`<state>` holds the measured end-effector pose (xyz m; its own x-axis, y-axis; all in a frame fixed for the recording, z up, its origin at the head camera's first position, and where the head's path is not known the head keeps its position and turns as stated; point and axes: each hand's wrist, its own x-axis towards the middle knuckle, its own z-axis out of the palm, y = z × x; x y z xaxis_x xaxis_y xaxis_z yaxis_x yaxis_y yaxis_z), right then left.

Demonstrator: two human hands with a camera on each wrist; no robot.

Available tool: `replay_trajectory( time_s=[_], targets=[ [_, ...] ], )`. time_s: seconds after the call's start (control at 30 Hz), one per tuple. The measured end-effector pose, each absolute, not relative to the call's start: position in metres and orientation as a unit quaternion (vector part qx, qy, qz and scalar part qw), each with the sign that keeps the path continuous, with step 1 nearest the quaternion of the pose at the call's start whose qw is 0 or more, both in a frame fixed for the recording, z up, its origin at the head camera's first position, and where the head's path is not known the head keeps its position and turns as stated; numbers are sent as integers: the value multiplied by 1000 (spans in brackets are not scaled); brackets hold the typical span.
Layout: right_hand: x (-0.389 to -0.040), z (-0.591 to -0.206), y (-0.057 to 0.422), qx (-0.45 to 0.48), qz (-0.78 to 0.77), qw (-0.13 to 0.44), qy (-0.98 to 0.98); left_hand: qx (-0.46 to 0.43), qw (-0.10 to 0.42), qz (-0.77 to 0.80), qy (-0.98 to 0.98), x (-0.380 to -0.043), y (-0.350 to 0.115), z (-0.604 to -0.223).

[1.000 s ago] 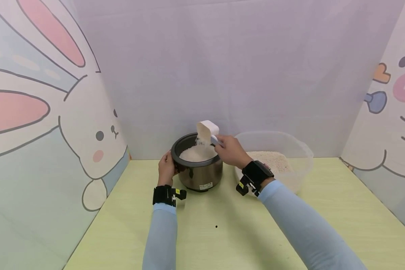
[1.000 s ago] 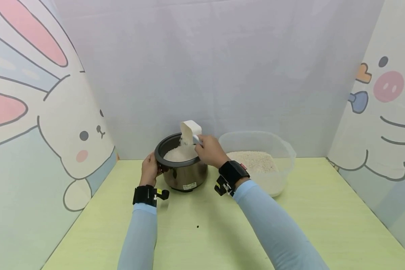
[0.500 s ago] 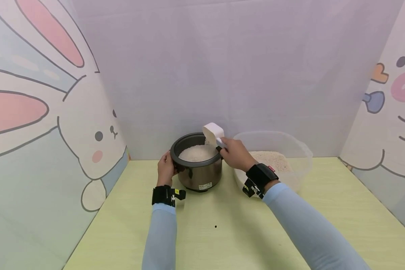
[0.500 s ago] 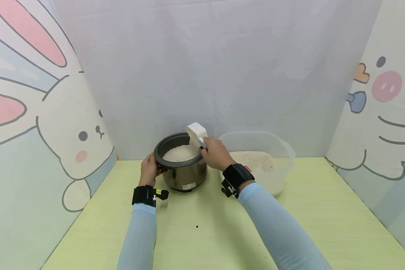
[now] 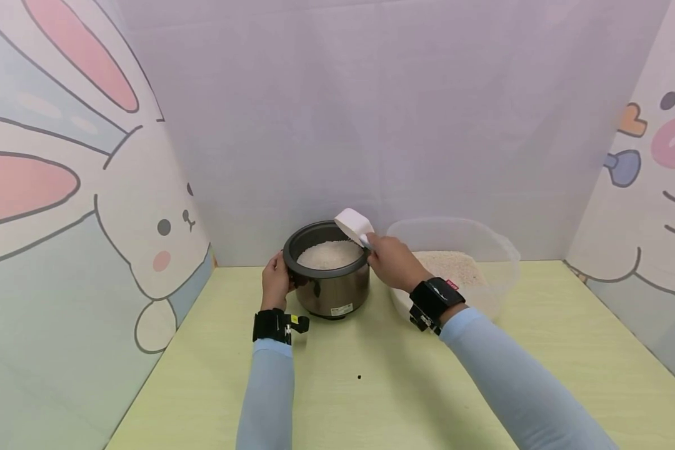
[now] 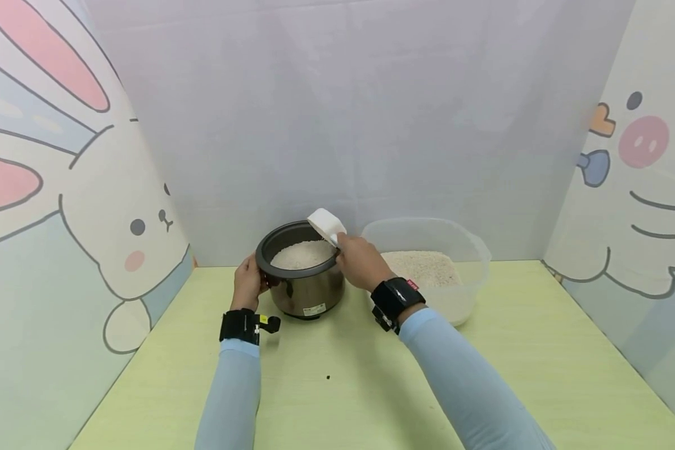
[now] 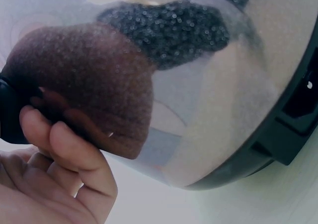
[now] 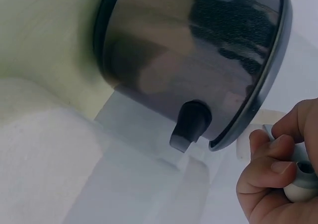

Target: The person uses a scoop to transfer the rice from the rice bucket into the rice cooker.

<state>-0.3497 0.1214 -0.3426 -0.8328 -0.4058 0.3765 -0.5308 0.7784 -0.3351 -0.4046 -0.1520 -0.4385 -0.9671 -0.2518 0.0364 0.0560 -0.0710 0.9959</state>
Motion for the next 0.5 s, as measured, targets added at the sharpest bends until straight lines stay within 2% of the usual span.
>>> replay_trajectory(
  time_s=[0.17, 0.5],
  targets=[
    [-347, -347, 124, 258, 168, 156, -939, 73, 106, -729, -672, -406, -152, -439],
    [-349, -345, 145, 243, 203, 179, -931, 71, 111, -727, -674, -406, -152, -440]
  ],
)
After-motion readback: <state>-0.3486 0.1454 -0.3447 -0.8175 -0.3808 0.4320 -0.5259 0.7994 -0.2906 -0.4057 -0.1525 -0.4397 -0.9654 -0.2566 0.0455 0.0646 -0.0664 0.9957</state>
